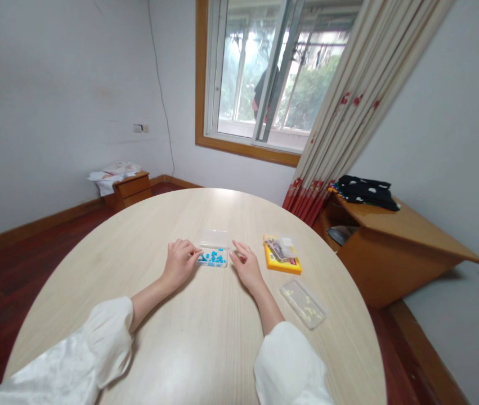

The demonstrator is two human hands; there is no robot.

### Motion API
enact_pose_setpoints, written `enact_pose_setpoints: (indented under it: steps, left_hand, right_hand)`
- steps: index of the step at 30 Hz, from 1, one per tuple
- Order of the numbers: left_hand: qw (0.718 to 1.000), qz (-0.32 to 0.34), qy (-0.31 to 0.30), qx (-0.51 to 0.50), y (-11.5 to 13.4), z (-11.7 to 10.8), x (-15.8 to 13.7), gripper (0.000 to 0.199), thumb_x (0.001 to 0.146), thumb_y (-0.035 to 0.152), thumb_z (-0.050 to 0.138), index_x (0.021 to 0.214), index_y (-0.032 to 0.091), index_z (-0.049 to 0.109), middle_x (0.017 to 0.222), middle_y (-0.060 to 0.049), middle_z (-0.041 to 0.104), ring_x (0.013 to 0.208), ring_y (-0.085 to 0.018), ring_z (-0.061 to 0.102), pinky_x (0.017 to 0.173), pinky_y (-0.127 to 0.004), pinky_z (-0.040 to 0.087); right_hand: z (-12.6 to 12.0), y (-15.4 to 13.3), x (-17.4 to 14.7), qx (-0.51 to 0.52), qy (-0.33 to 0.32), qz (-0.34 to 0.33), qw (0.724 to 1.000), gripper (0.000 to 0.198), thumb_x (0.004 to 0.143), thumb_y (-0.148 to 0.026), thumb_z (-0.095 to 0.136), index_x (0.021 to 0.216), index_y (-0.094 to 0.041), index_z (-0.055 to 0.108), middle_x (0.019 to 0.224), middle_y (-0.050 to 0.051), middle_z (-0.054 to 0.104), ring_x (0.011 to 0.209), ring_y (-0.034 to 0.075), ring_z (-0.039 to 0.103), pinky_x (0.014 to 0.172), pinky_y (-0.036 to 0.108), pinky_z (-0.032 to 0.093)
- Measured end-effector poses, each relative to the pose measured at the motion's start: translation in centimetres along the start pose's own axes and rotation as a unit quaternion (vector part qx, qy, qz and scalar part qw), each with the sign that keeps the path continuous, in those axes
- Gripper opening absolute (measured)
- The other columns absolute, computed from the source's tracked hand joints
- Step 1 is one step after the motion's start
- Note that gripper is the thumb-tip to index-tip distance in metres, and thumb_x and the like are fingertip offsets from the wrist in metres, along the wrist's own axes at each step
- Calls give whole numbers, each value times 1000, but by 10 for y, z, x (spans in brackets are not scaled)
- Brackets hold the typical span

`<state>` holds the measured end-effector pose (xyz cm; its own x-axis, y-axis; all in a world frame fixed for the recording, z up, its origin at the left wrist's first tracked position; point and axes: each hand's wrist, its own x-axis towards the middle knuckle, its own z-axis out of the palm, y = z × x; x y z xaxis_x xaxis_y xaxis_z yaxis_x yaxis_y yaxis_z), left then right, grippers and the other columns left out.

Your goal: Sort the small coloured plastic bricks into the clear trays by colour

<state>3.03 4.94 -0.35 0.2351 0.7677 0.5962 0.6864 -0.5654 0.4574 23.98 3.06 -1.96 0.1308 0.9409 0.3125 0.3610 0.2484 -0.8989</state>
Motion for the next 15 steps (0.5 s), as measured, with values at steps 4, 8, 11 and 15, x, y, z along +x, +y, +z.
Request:
enact_pose_setpoints:
  steps: [4,8,11,15]
  left_hand:
    - [1000,-7,-3,11,-3,0,1,19,83,26,56,67,17,61,70,-3,59,78,-20,49,74,-35,31]
    - [999,-42,12,-28,-12,6,3,19,83,26,52,68,15,56,73,-5,55,78,-20,48,75,-36,36]
    - [988,-78,34,-132,-17,12,5,20,79,16,48,98,13,55,91,-8,55,89,-20,49,82,-37,41]
    - [956,-98,-45,-273,-21,20,4,74,70,11,49,138,13,19,135,-16,36,119,-22,40,102,-42,31]
  right_hand:
    - [1,1,-1,-11,4,-6,1000,51,75,-45,59,118,-19,60,127,14,52,117,24,48,90,38,44]
    - [1,0,-2,-28,-8,-9,1000,49,73,-36,62,119,-20,59,128,12,52,114,22,51,88,37,46]
    - [0,-1,-2,-31,-25,-6,999,51,71,-31,64,120,-18,57,129,13,52,115,23,51,91,38,44]
    - [2,1,-1,-1,-41,9,999,73,62,-26,72,131,-18,47,133,15,49,119,24,49,100,41,38]
